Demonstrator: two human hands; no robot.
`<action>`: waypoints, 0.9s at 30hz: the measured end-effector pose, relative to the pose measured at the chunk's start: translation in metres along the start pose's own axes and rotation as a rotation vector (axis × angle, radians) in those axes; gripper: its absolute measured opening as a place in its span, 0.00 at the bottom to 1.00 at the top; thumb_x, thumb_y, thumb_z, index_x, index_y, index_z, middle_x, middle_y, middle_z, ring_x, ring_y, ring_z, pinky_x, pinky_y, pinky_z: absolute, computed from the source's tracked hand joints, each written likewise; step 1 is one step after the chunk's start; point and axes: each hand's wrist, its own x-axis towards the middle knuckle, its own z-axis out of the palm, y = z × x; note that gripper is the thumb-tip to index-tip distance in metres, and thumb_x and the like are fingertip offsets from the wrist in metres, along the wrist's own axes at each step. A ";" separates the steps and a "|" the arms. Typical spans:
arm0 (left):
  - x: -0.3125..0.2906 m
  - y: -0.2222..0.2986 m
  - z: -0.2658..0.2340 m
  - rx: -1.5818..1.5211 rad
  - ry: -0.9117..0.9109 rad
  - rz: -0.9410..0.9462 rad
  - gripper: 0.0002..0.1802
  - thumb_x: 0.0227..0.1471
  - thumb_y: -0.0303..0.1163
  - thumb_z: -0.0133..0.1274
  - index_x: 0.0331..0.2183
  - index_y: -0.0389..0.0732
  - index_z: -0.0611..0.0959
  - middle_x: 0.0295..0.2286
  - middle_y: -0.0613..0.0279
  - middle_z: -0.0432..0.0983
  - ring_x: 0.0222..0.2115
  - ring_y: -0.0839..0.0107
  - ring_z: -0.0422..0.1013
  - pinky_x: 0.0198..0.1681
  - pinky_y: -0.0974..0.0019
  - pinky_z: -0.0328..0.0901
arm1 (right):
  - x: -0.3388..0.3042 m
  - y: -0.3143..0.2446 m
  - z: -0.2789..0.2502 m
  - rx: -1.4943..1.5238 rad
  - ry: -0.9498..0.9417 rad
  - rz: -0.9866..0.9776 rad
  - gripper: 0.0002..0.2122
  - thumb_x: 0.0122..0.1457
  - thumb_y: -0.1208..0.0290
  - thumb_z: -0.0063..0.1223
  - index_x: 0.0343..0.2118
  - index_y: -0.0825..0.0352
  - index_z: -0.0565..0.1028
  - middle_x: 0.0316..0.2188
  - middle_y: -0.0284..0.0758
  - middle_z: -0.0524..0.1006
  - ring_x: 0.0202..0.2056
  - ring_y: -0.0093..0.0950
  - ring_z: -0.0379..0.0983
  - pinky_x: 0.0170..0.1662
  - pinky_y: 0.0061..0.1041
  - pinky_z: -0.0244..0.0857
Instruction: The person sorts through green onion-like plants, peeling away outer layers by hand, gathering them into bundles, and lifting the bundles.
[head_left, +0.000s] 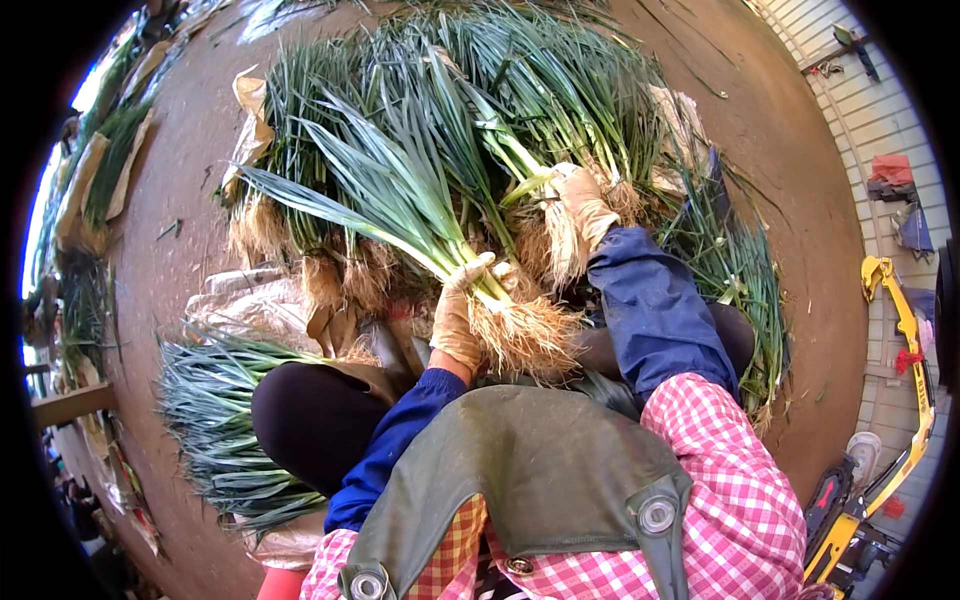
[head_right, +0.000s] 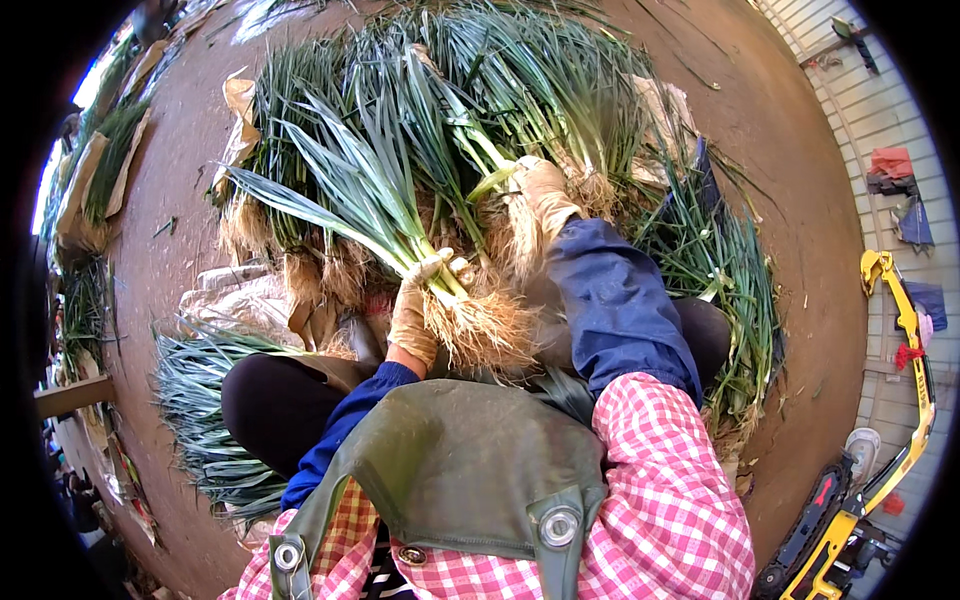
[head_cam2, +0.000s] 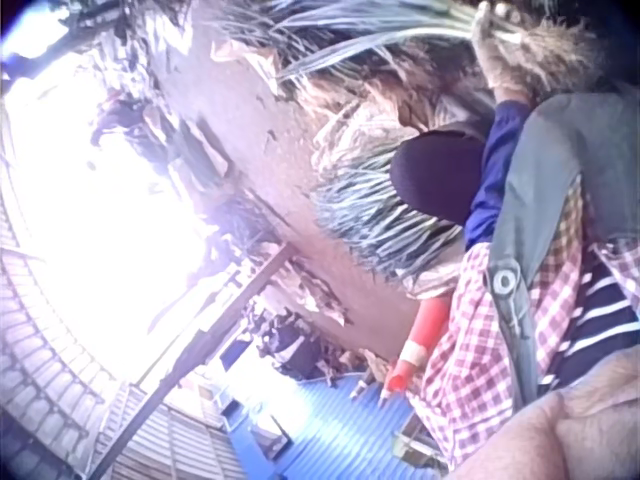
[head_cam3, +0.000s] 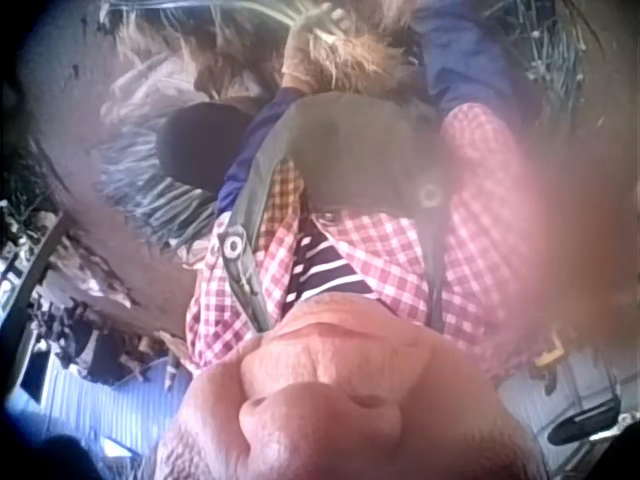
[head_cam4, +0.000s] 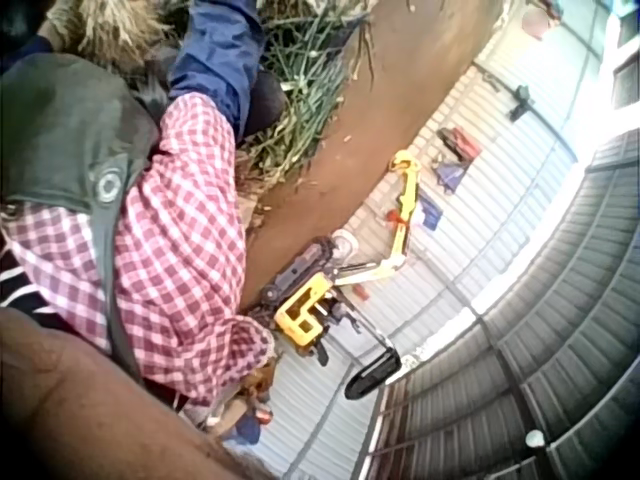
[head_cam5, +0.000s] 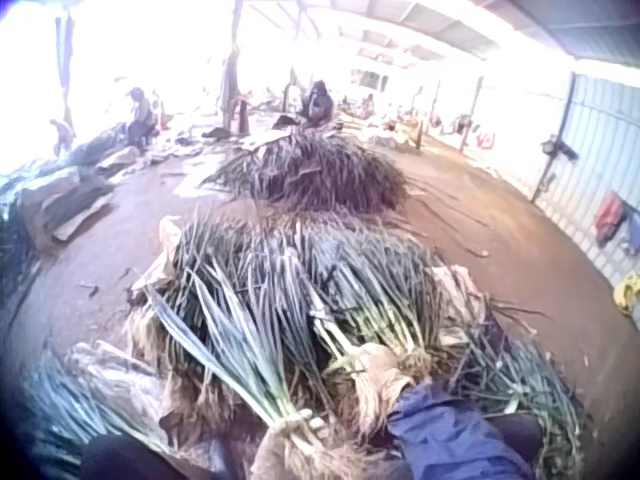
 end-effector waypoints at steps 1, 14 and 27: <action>0.001 0.000 -0.001 0.014 0.012 0.002 0.20 0.47 0.34 0.56 0.43 0.37 0.76 0.33 0.50 0.77 0.32 0.56 0.74 0.35 0.56 0.71 | -0.001 -0.004 0.001 -0.375 0.143 -0.038 0.06 0.59 0.68 0.51 0.34 0.64 0.76 0.26 0.35 0.77 0.25 0.27 0.72 0.32 0.24 0.67; 0.000 -0.004 0.014 0.122 0.185 -0.015 0.15 0.49 0.30 0.52 0.39 0.34 0.76 0.26 0.51 0.77 0.22 0.61 0.73 0.24 0.60 0.71 | -0.039 -0.020 0.090 -0.776 -0.008 -0.365 0.21 0.51 0.54 0.59 0.39 0.67 0.74 0.33 0.43 0.78 0.35 0.39 0.76 0.36 0.36 0.69; 0.009 0.001 -0.009 0.049 0.181 0.044 0.09 0.47 0.25 0.53 0.34 0.34 0.79 0.26 0.59 0.75 0.25 0.66 0.72 0.30 0.66 0.69 | -0.017 -0.036 0.049 0.369 -0.593 0.083 0.11 0.55 0.62 0.57 0.36 0.63 0.79 0.29 0.27 0.75 0.26 0.16 0.65 0.29 0.16 0.61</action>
